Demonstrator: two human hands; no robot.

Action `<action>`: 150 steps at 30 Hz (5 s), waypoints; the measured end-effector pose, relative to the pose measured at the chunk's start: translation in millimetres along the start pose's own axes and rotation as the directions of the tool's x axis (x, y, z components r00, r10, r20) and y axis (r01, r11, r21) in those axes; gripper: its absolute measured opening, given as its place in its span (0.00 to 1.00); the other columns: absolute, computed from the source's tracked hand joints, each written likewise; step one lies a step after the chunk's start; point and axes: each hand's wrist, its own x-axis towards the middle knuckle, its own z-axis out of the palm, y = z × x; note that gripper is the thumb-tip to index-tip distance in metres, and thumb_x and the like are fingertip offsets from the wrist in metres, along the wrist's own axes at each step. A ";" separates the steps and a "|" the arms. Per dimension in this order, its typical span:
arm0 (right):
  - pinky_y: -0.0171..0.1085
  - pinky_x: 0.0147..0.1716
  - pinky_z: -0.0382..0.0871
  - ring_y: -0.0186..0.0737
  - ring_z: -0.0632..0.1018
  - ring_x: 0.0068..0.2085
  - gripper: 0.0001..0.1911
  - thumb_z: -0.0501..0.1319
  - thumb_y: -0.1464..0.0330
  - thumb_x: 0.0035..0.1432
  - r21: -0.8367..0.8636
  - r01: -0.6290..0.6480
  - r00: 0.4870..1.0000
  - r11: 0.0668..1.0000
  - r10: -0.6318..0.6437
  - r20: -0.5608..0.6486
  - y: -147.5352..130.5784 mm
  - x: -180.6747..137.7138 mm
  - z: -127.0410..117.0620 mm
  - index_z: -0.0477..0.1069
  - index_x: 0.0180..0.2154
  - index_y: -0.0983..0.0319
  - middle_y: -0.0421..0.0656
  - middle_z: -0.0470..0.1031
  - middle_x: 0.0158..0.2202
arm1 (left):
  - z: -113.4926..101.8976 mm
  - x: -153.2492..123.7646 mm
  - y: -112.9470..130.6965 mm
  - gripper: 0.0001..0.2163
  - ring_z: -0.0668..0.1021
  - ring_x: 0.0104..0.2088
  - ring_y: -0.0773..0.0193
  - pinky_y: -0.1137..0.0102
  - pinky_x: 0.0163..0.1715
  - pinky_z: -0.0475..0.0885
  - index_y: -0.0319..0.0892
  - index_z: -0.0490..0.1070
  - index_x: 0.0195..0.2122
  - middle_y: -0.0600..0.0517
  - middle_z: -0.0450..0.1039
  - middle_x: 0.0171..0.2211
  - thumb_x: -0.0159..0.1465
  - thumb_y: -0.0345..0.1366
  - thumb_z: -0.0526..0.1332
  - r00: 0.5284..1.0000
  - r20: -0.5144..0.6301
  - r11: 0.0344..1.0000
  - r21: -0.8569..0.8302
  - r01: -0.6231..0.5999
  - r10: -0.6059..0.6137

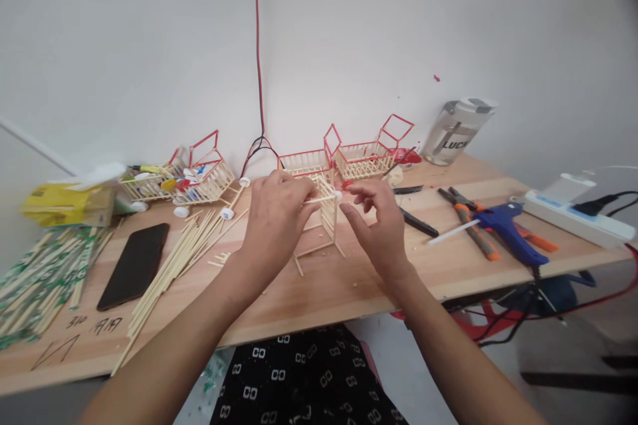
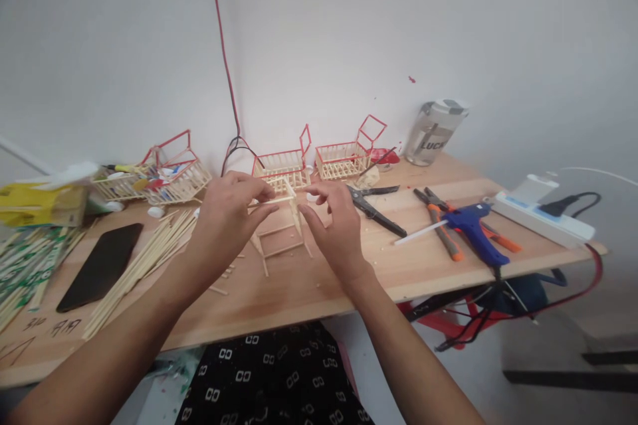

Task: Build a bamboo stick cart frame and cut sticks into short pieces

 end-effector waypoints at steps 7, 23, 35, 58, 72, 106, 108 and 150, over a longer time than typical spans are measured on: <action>0.44 0.43 0.68 0.43 0.72 0.45 0.08 0.59 0.69 0.60 -0.066 0.132 0.991 0.989 -0.130 0.028 -11.4 8.1 -2.7 0.72 0.42 0.58 0.47 0.70 0.41 | -2.8 -3.0 0.3 0.07 0.72 0.42 0.56 0.61 0.43 0.62 0.44 0.70 0.37 0.51 0.76 0.35 0.58 0.30 0.65 1.000 0.019 1.000 -0.003 0.019 -0.019; 0.48 0.50 0.59 0.47 0.68 0.51 0.10 0.56 0.70 0.63 -0.315 0.428 0.892 0.847 -0.338 0.301 -23.6 28.0 6.7 0.73 0.43 0.55 0.44 0.73 0.50 | -4.8 -4.1 5.5 0.08 0.72 0.44 0.56 0.62 0.43 0.62 0.44 0.67 0.41 0.50 0.76 0.38 0.61 0.30 0.62 0.998 0.000 0.996 -0.062 0.059 -0.059; 0.47 0.48 0.61 0.46 0.69 0.49 0.05 0.58 0.68 0.62 -0.325 0.482 0.866 0.814 -0.388 0.314 -22.8 32.7 3.8 0.72 0.37 0.57 0.43 0.75 0.47 | -14.5 -10.8 3.2 0.12 0.70 0.49 0.55 0.59 0.49 0.63 0.44 0.68 0.44 0.49 0.74 0.44 0.59 0.30 0.64 0.999 -0.040 0.997 -0.069 0.028 -0.031; 0.43 0.46 0.61 0.43 0.71 0.45 0.04 0.60 0.69 0.61 -0.324 0.473 0.875 0.819 -0.394 0.281 -18.0 32.0 1.7 0.74 0.34 0.60 0.43 0.77 0.41 | 20.8 -58.3 3.8 0.07 0.74 0.36 0.65 0.70 0.38 0.67 0.43 0.71 0.38 0.55 0.75 0.32 0.58 0.29 0.65 0.831 -0.340 0.862 -0.417 0.287 -0.441; 0.44 0.46 0.60 0.45 0.70 0.46 0.05 0.59 0.67 0.61 -0.314 0.469 0.873 0.826 -0.380 0.306 -17.5 31.8 0.0 0.74 0.35 0.59 0.44 0.77 0.43 | 32.6 -52.8 8.1 0.03 0.73 0.32 0.67 0.71 0.37 0.67 0.42 0.71 0.31 0.56 0.74 0.30 0.59 0.32 0.64 0.758 -0.401 0.833 -0.443 0.332 -0.515; 0.41 0.40 0.67 0.41 0.73 0.38 0.06 0.58 0.69 0.61 -0.281 0.207 0.966 0.937 -0.150 0.212 -12.2 2.4 -33.7 0.72 0.40 0.59 0.44 0.74 0.36 | 31.5 -61.1 5.4 0.07 0.74 0.35 0.65 0.69 0.37 0.69 0.43 0.70 0.39 0.53 0.73 0.33 0.59 0.33 0.64 0.767 -0.386 0.817 -0.493 0.299 -0.513; 0.39 0.35 0.67 0.39 0.74 0.35 0.06 0.58 0.67 0.61 -0.239 0.036 0.984 0.970 0.007 0.177 -5.0 -3.8 -34.0 0.71 0.39 0.60 0.43 0.74 0.36 | 31.7 -70.5 12.1 0.10 0.74 0.37 0.64 0.69 0.38 0.69 0.43 0.68 0.43 0.52 0.72 0.35 0.60 0.31 0.64 0.742 -0.480 0.853 -0.465 0.237 -0.468; 0.37 0.37 0.68 0.39 0.77 0.37 0.14 0.60 0.65 0.58 -0.026 -0.092 0.961 0.995 0.095 0.259 13.5 -13.7 -0.6 0.68 0.45 0.61 0.44 0.76 0.35 | 30.0 -43.3 43.6 0.07 0.73 0.37 0.60 0.67 0.36 0.66 0.41 0.69 0.39 0.48 0.72 0.35 0.66 0.29 0.52 0.958 -0.179 0.972 -0.105 0.210 -0.226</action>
